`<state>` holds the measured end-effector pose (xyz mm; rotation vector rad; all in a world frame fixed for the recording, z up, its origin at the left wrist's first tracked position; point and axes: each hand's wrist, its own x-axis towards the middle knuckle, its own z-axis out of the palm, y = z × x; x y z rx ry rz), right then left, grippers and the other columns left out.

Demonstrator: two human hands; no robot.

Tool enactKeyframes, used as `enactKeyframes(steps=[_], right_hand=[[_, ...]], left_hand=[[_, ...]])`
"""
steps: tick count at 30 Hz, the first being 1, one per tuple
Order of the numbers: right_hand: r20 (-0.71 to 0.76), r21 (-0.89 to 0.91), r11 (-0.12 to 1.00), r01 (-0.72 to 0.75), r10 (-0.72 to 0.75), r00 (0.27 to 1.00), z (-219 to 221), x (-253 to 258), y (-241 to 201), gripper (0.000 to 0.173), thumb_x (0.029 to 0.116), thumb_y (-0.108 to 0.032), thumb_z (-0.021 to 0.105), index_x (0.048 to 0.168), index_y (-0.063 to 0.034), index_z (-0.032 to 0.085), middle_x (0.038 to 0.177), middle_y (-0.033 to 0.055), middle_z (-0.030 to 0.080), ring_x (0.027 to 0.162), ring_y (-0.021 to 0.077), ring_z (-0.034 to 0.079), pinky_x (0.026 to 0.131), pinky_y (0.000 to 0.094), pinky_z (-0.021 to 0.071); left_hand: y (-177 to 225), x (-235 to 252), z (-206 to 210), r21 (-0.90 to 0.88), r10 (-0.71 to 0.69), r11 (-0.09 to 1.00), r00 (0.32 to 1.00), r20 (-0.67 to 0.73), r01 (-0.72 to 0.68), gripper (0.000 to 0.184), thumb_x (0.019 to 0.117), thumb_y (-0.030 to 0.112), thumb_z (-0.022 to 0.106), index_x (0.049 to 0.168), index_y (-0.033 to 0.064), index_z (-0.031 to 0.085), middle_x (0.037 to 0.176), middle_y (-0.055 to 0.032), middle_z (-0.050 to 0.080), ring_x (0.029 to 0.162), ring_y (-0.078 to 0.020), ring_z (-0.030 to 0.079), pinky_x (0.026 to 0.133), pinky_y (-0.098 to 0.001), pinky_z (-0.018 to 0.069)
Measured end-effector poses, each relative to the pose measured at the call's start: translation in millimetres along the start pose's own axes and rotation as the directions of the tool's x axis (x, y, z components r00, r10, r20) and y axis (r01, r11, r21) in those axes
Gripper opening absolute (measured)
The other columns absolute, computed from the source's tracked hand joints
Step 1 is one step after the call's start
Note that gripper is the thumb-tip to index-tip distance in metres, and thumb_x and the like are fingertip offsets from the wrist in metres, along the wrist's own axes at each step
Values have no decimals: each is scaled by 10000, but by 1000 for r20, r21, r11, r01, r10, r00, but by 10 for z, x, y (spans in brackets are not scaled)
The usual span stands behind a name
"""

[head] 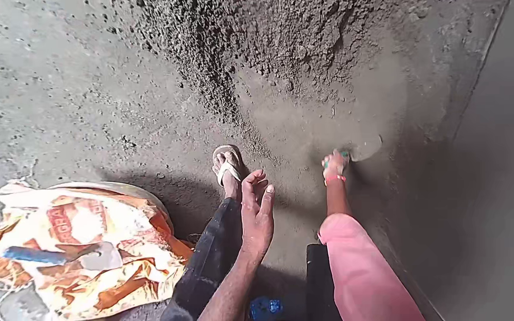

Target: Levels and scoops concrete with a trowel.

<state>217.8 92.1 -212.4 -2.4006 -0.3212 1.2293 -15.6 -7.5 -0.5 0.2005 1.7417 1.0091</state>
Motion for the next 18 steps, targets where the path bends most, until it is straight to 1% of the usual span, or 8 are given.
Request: enactKeyframes(steps=[3, 5, 8, 10, 13, 14, 16, 18], right_hand=[[158, 46, 999, 16, -23, 987, 837, -407, -862, 133, 1035, -124, 494, 1121, -36, 546, 823, 60, 508, 662, 162, 504, 581, 351, 491], [245, 162, 987, 8, -48, 968, 1480, -617, -1333, 51, 1010, -117, 493, 990, -72, 503, 673, 21, 469, 522, 131, 453, 470, 309, 433], [452, 207, 978, 12, -107, 886, 1861, -775, -1741, 87, 1018, -146, 477, 1040, -62, 483, 642, 26, 474, 460, 132, 482, 419, 283, 464], [525, 286, 957, 37, -190, 829, 1616, -735, -1646, 57, 1032, -123, 489, 1051, -72, 472, 619, 10, 454, 441, 116, 464, 408, 268, 461], [541, 306, 947, 96, -256, 801, 846, -523, -1021, 317, 1057, -207, 536, 1355, -132, 458, 695, -8, 472, 468, 99, 447, 396, 262, 439], [525, 295, 951, 92, -242, 816, 547, -466, -733, 350, 1057, -244, 543, 1392, -183, 462, 700, -23, 479, 471, 89, 446, 392, 254, 426], [423, 236, 969, 71, -168, 890, -124, -355, -118, 277, 1051, -338, 547, 1323, -285, 540, 689, -60, 477, 479, 65, 442, 410, 233, 419], [182, 202, 978, 49, -87, 979, -699, -220, 458, 222, 1065, -315, 537, 1259, -210, 566, 695, -26, 508, 513, 110, 491, 454, 296, 478]], left_hand=[[-55, -44, 17, 8, 0, 1000, 1000, 15, 0, 484, 1005, 181, 536, 1425, -36, 435, 1393, -176, 561, 1264, -256, 586, 1026, -392, 534], [-104, -78, 28, 24, 3, 1000, 1000, 23, -3, 491, 1002, 183, 535, 1428, -39, 429, 1401, -177, 553, 1262, -257, 588, 1030, -395, 536], [-162, -112, 53, 52, 7, 999, 999, 39, -9, 493, 1005, 189, 536, 1429, -38, 431, 1392, -171, 558, 1258, -251, 590, 1027, -392, 538], [-168, -136, 59, 68, 11, 998, 999, 47, -14, 494, 1003, 192, 538, 1429, -34, 430, 1386, -169, 565, 1249, -248, 597, 1007, -385, 547], [-171, -138, 99, 64, 13, 998, 998, 59, -17, 491, 1012, 198, 542, 1430, -33, 431, 1391, -166, 560, 1254, -236, 592, 1025, -379, 537], [-173, -140, 96, 59, 10, 998, 998, 56, -14, 490, 1013, 197, 547, 1430, -32, 434, 1392, -166, 561, 1260, -234, 588, 1034, -378, 533], [-180, -157, 93, 58, 4, 998, 999, 48, -7, 493, 1007, 197, 544, 1428, -34, 435, 1394, -167, 563, 1261, -231, 590, 1032, -374, 533], [-168, -178, 76, 53, -8, 999, 999, 45, 6, 489, 1012, 196, 540, 1431, -33, 437, 1401, -169, 558, 1268, -232, 586, 1036, -374, 531]])
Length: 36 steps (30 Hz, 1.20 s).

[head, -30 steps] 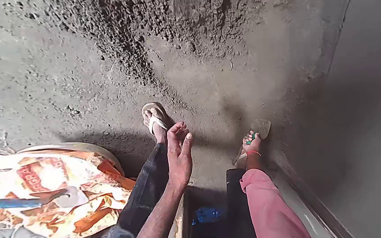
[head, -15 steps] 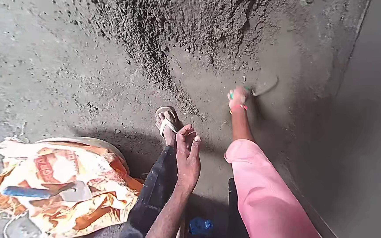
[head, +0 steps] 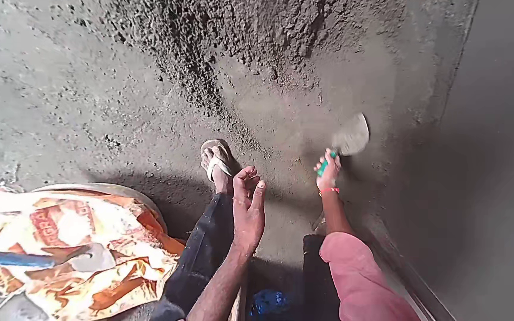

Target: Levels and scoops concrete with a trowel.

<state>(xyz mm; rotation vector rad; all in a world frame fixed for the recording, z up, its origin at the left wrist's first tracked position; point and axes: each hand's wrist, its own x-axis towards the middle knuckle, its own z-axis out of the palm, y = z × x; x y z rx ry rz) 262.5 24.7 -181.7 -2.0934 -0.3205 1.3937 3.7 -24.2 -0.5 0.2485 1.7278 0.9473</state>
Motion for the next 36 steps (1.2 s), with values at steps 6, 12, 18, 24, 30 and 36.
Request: enactKeyframes(steps=[6, 12, 18, 24, 30, 36], right_hand=[[-348, -223, 946, -237, 150, 925, -382, 58, 575, 205, 1038, -194, 521, 1168, -35, 501, 761, 71, 535, 552, 170, 542, 491, 349, 511], [-77, -236, 967, -98, 82, 994, 2043, -198, -456, 343, 1037, -216, 525, 1302, 0, 504, 983, 159, 584, 787, 243, 591, 654, 435, 545], [319, 49, 994, -100, 80, 944, 3438, -628, -1141, 187, 1018, -141, 497, 1175, -52, 449, 680, 44, 504, 500, 142, 535, 445, 292, 495], [389, 30, 999, -18, 5, 921, 1461, -474, -172, 356, 1016, -233, 559, 1368, -254, 511, 693, -47, 491, 462, 52, 429, 401, 216, 399], [-338, 118, 982, -149, 181, 924, -288, -52, 317, 89, 1048, -194, 498, 1083, -113, 509, 705, 18, 499, 498, 127, 484, 436, 294, 452], [-285, 202, 966, -161, 216, 934, -114, 413, -95, 28, 1016, -184, 484, 1001, -162, 474, 744, -6, 462, 576, 105, 470, 512, 264, 442]], left_hand=[[118, 51, -52, -66, -9, 998, 1000, -24, 7, 471, 1010, 165, 536, 1421, -40, 431, 1399, -182, 549, 1280, -255, 573, 1043, -392, 525], [169, 127, -145, -98, 2, 995, 997, -79, -9, 479, 1004, 152, 533, 1428, -43, 429, 1391, -186, 558, 1269, -259, 582, 1043, -392, 526], [177, 135, -179, -122, 18, 992, 992, -124, -34, 459, 1016, 123, 510, 1426, -57, 416, 1371, -197, 559, 1245, -249, 592, 1035, -368, 521], [202, 142, -140, -146, -8, 989, 995, -98, -6, 447, 1018, 133, 502, 1424, -36, 422, 1373, -177, 554, 1248, -246, 581, 1029, -382, 513], [202, 94, -106, -158, -7, 987, 998, -68, -4, 414, 1026, 129, 482, 1405, -28, 429, 1345, -179, 569, 1207, -261, 598, 955, -382, 538], [175, 90, -144, -137, -4, 991, 998, -61, -4, 423, 1034, 143, 480, 1417, -28, 427, 1355, -181, 568, 1225, -268, 594, 977, -392, 540]])
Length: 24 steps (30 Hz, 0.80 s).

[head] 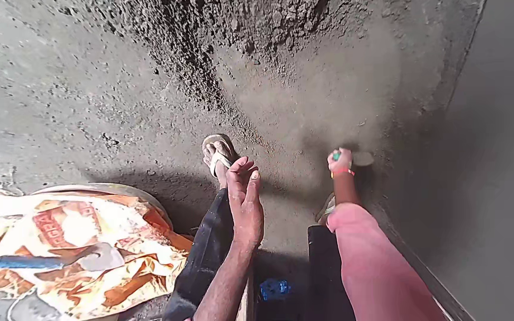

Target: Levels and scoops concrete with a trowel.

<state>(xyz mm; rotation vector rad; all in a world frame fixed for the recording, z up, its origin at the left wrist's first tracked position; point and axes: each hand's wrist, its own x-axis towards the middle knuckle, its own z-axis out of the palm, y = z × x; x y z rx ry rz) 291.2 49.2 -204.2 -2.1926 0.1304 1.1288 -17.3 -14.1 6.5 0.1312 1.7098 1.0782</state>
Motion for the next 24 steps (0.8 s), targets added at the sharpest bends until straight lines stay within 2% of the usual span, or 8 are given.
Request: enactKeyframes(steps=[3, 6, 9, 11, 14, 18, 21, 24], right_hand=[[142, -160, 975, 152, -129, 981, 1074, -387, -320, 112, 1054, -160, 470, 1121, -85, 521, 837, 37, 498, 680, 147, 502, 604, 327, 489], [377, -283, 913, 295, -177, 909, 1979, -759, -539, 158, 1016, -158, 514, 1137, -56, 512, 737, 35, 486, 567, 151, 490, 494, 327, 467], [669, -316, 873, 370, -72, 740, 2189, -1197, -786, 239, 1040, -166, 531, 1243, -44, 500, 703, 33, 530, 491, 129, 517, 424, 273, 475], [706, -234, 890, 391, -121, 698, 2104, -1269, -724, 330, 1036, -161, 534, 1325, -32, 442, 702, 56, 522, 459, 140, 503, 406, 286, 483], [619, -165, 927, 336, -167, 767, 1248, -1043, -263, 516, 1015, -196, 568, 1491, -136, 378, 899, 70, 578, 547, 127, 505, 459, 287, 474], [313, -428, 899, 95, 49, 948, -512, -535, 541, 265, 1043, -312, 549, 1244, -141, 576, 695, -24, 485, 511, 96, 432, 446, 273, 394], [94, -469, 882, -42, 97, 991, -1701, -384, 1151, 415, 1079, -510, 432, 1103, -127, 590, 634, -23, 464, 468, 129, 455, 422, 319, 445], [-1, -366, 904, -220, 235, 972, -2333, -219, 1632, 625, 1023, -722, 325, 911, -162, 578, 589, -18, 470, 438, 149, 463, 412, 348, 458]], left_hand=[[-36, -22, 15, 23, 9, 1000, 1000, 10, -9, 417, 1031, 132, 478, 1410, -34, 428, 1344, -182, 574, 1221, -260, 596, 996, -384, 528], [-46, -33, 50, 56, 14, 998, 1000, 26, -15, 433, 1031, 134, 479, 1422, -41, 416, 1356, -181, 570, 1227, -247, 597, 1001, -366, 526], [-80, -118, 77, 90, 23, 996, 998, 60, -28, 443, 1029, 139, 479, 1428, -38, 402, 1351, -171, 572, 1217, -233, 600, 992, -362, 527], [-94, -88, 107, 94, 43, 994, 997, 67, -49, 438, 1030, 146, 486, 1419, -39, 407, 1350, -165, 570, 1217, -227, 599, 996, -360, 528], [-132, -82, 113, 95, 40, 994, 997, 68, -46, 447, 1026, 146, 489, 1421, -44, 403, 1370, -170, 555, 1235, -231, 590, 1020, -372, 519], [-138, -98, 80, 95, 39, 994, 996, 76, -47, 443, 1030, 146, 473, 1426, -39, 398, 1374, -177, 556, 1246, -253, 586, 1028, -387, 515], [-164, -147, 71, 83, 31, 996, 995, 96, -39, 445, 1028, 139, 468, 1433, -25, 391, 1389, -174, 545, 1254, -265, 579, 1045, -405, 507], [-225, -168, 71, 106, 19, 994, 995, 101, -30, 435, 1031, 137, 466, 1431, -21, 402, 1372, -171, 554, 1226, -257, 594, 1032, -405, 516]])
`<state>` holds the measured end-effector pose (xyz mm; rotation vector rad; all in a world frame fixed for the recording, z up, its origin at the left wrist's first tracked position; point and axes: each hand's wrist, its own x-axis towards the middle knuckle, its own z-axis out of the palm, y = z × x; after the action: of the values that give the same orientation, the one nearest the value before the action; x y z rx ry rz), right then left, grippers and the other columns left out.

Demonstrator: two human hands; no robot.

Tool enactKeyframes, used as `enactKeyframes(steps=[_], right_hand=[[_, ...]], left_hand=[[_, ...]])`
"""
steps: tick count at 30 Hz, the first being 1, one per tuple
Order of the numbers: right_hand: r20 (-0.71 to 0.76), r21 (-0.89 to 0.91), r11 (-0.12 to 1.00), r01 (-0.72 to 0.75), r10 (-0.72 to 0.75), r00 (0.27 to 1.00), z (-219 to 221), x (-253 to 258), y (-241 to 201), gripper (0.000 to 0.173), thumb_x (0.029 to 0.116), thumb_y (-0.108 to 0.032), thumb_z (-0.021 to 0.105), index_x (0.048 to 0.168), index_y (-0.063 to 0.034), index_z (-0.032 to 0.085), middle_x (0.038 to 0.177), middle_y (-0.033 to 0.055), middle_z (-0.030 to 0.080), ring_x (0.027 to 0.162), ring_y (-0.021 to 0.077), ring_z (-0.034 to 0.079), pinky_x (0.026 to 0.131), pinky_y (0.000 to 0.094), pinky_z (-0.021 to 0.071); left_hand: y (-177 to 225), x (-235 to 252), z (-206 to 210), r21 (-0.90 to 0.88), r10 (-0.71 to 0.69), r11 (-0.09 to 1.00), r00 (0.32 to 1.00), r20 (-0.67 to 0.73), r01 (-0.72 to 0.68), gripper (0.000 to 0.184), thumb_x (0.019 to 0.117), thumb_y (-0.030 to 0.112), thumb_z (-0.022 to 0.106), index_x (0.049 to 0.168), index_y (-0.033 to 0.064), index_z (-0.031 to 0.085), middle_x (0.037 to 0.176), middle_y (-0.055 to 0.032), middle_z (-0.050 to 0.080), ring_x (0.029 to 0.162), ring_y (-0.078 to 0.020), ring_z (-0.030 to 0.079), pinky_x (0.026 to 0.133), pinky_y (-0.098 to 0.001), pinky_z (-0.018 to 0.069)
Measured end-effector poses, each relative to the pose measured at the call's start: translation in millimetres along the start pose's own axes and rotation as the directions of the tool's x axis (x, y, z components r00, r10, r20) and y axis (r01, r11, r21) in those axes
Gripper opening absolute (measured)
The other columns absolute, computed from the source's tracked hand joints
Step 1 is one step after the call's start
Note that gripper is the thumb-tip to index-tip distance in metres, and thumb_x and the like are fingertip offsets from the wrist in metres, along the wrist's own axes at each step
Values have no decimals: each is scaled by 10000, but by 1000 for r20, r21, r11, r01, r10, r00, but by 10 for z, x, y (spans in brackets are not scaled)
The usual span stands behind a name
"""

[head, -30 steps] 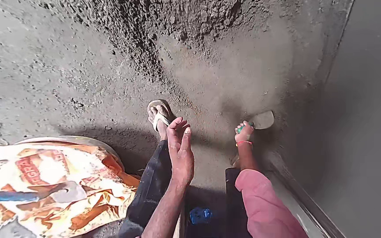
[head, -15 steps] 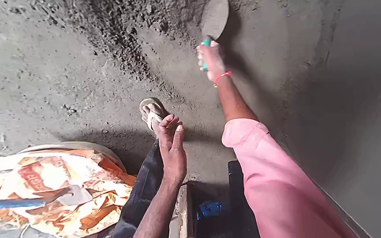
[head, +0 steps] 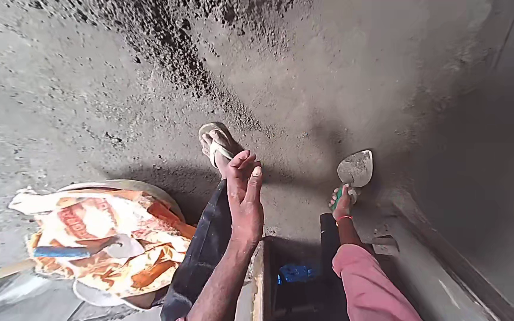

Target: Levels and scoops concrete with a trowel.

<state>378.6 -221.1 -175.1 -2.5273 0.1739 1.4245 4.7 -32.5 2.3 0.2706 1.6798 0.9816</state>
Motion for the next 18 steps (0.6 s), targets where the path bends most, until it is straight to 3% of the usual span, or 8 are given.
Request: enactKeyframes(steps=[2, 6, 9, 11, 13, 14, 15, 18], right_hand=[[30, 39, 996, -74, 73, 997, 11, 62, 117, 641, 1029, -722, 286, 893, -162, 568, 572, -26, 445, 425, 139, 435, 400, 324, 428], [274, 92, 994, 66, -89, 958, 929, -10, -379, 596, 1034, -696, 328, 942, -162, 576, 574, -51, 439, 424, 102, 414, 398, 289, 420], [448, 45, 975, 215, -213, 869, 1908, -397, -1265, 555, 1019, -719, 346, 969, -206, 551, 587, -70, 402, 436, 81, 392, 408, 276, 405], [465, 11, 922, 386, -347, 814, 2634, -757, -1957, 465, 1077, -551, 402, 989, -124, 561, 590, -34, 416, 425, 106, 405, 385, 297, 414], [498, -168, 733, 659, -514, 698, 3028, -1106, -2524, 457, 1077, -480, 457, 1049, -61, 635, 694, 58, 567, 547, 186, 553, 497, 386, 503], [515, -247, 623, 742, -564, 645, 3038, -1274, -2726, 449, 1064, -475, 486, 1084, -64, 664, 794, 100, 651, 688, 243, 644, 626, 473, 549], [539, -267, 569, 778, -581, 610, 2963, -1368, -2837, 445, 1063, -479, 493, 1132, -71, 657, 832, 114, 661, 733, 264, 656, 661, 498, 548], [524, -164, 713, 682, -522, 673, 2293, -1183, -2589, 444, 1068, -475, 492, 1323, -121, 577, 688, 61, 557, 495, 189, 530, 435, 368, 491]], left_hand=[[-46, -54, 24, 31, -13, 999, 1000, 18, 13, 436, 1028, 142, 468, 1432, -11, 407, 1367, -162, 559, 1220, -251, 597, 1032, -406, 513], [-113, -67, 22, 84, -14, 996, 999, 43, 11, 429, 1034, 154, 462, 1423, -18, 406, 1366, -165, 556, 1223, -259, 591, 1031, -414, 513], [-149, -73, 40, 91, -1, 996, 999, 51, -4, 434, 1031, 149, 471, 1424, -24, 404, 1362, -169, 566, 1237, -262, 588, 1031, -411, 510], [-169, -84, 31, 93, -2, 996, 999, 48, -3, 428, 1035, 140, 464, 1425, -23, 399, 1372, -167, 562, 1252, -252, 579, 1027, -393, 508], [-197, -70, 27, 107, 20, 994, 999, 39, -24, 415, 1034, 132, 464, 1412, -32, 411, 1363, -167, 576, 1225, -242, 594, 980, -366, 520], [-195, -78, 31, 111, 23, 993, 999, 39, -27, 415, 1030, 130, 465, 1408, -34, 414, 1357, -163, 580, 1212, -232, 600, 962, -354, 524], [-194, -88, 46, 108, 27, 994, 999, 41, -31, 414, 1031, 127, 466, 1409, -33, 413, 1356, -157, 581, 1208, -224, 601, 951, -343, 527], [-222, -156, 65, 91, 30, 995, 999, 42, -34, 427, 1029, 138, 481, 1412, -35, 409, 1352, -152, 573, 1214, -221, 595, 956, -350, 528]])
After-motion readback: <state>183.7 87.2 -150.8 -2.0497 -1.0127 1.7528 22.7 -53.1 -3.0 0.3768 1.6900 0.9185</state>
